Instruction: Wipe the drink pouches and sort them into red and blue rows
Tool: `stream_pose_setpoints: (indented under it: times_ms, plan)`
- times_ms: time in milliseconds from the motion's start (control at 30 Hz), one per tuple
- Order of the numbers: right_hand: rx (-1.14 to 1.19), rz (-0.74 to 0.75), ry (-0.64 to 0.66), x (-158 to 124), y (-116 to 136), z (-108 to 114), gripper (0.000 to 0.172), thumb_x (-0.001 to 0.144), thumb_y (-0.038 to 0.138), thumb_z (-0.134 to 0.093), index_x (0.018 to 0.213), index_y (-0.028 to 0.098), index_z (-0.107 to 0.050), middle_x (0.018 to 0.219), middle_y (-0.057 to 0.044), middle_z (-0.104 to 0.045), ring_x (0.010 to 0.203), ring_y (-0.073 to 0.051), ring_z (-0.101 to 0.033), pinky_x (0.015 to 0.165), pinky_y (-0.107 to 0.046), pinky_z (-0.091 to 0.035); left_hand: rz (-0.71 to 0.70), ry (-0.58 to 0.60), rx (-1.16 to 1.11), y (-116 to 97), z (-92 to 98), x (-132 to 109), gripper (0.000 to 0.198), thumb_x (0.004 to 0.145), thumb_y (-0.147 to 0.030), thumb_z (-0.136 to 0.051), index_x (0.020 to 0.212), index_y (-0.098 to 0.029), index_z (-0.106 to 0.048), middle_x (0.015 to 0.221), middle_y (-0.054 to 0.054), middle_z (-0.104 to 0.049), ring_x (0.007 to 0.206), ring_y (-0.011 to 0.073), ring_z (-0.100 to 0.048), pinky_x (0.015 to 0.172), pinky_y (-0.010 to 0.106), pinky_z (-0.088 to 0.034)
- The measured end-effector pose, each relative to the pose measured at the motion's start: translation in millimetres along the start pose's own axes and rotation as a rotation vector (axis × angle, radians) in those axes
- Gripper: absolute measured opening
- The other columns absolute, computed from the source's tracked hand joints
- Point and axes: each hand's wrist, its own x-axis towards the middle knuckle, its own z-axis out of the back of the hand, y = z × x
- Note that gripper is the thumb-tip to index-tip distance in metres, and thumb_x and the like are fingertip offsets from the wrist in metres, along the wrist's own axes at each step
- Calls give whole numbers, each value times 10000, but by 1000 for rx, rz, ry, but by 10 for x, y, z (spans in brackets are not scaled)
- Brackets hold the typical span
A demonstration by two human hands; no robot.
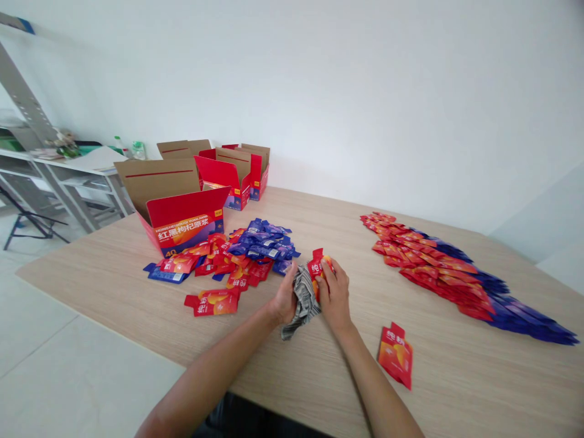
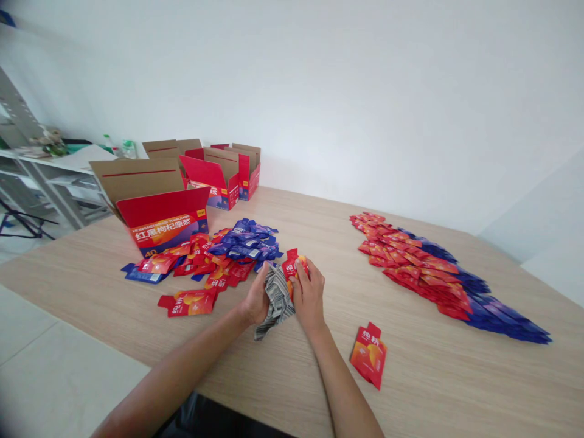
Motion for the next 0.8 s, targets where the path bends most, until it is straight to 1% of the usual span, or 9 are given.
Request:
stream_pose_setpoints:
  times_ms: [100, 167, 267, 333, 433, 533, 633, 733, 800]
  plan:
    - [12, 20, 21, -19, -25, -50, 419, 1029, 320, -443, 1444, 310, -500, 1459, -130, -508, 1310, -291, -508, 1039, -549, -462, -59, -22, -18, -79, -35, -6, 632, 971, -606, -407, 1265, -114, -674, 1020, 154, -778, 964, 300, -743, 947, 447, -550]
    - [13, 24, 22, -36, -21, -86, 411, 1024, 327, -462, 1430, 306, -520, 1490, -131, -479, 1335, -301, -490, 1051, -571, -460, -102, -42, -32, -171, -40, -15, 669, 957, -634, -412, 1265, -99, -669, 1039, 162, -773, 1000, 313, -734, 969, 460, -540]
    - [43, -2, 20, -66, 2, -126, 433, 1027, 316, -452, 1459, 300, -488, 1542, -136, -408, 1386, -298, -445, 1076, -575, -453, -150, -71, -44, -279, -29, -28, 738, 936, -689, -396, 1291, -95, -652, 1101, 169, -759, 1068, 332, -711, 1005, 483, -517]
    - [45, -10, 14, -84, 8, -138, 449, 1029, 303, -444, 1478, 307, -461, 1557, -134, -381, 1409, -296, -417, 1098, -583, -429, -155, -85, -45, -301, -17, -31, 752, 931, -703, -388, 1301, -101, -647, 1130, 168, -751, 1088, 336, -702, 1014, 489, -510]
    - [12, 1, 1, -108, -7, -145, 459, 1030, 290, -445, 1488, 324, -432, 1542, -135, -394, 1408, -302, -404, 1115, -615, -375, -150, -105, -23, -275, -2, -26, 721, 941, -685, -390, 1272, -107, -665, 1114, 162, -756, 1078, 331, -705, 1006, 483, -516]
    - [12, -31, -19, -129, -24, -150, 461, 1033, 295, -436, 1493, 309, -412, 1473, -147, -455, 1353, -293, -446, 1079, -577, -395, -146, -118, 23, -223, 18, -13, 626, 958, -618, -428, 1216, -112, -691, 1073, 152, -765, 1069, 322, -709, 1007, 472, -519]
    - [-1, -100, -50, -131, -22, -145, 437, 1028, 336, -438, 1462, 288, -451, 1342, -137, -531, 1231, -288, -510, 1022, -539, -408, -126, -109, 78, -153, 58, 2, 491, 942, -517, -524, 1167, -122, -711, 1049, 141, -773, 1070, 322, -711, 1016, 468, -516]
    - [-17, -142, -75, -99, -3, -107, 430, 1018, 377, -455, 1432, 262, -481, 1242, -129, -568, 1138, -285, -529, 989, -521, -398, -114, -69, 164, -49, 117, 16, 348, 897, -348, -611, 1152, -140, -722, 1050, 125, -779, 1090, 329, -704, 1029, 473, -506]
    - [-17, -152, -107, -60, 16, -63, 434, 1009, 396, -481, 1415, 243, -490, 1211, -132, -583, 1114, -286, -531, 981, -513, -400, -99, -33, 223, 33, 157, 21, 328, 848, -236, -647, 1153, -150, -729, 1052, 114, -782, 1109, 338, -697, 1043, 481, -492]
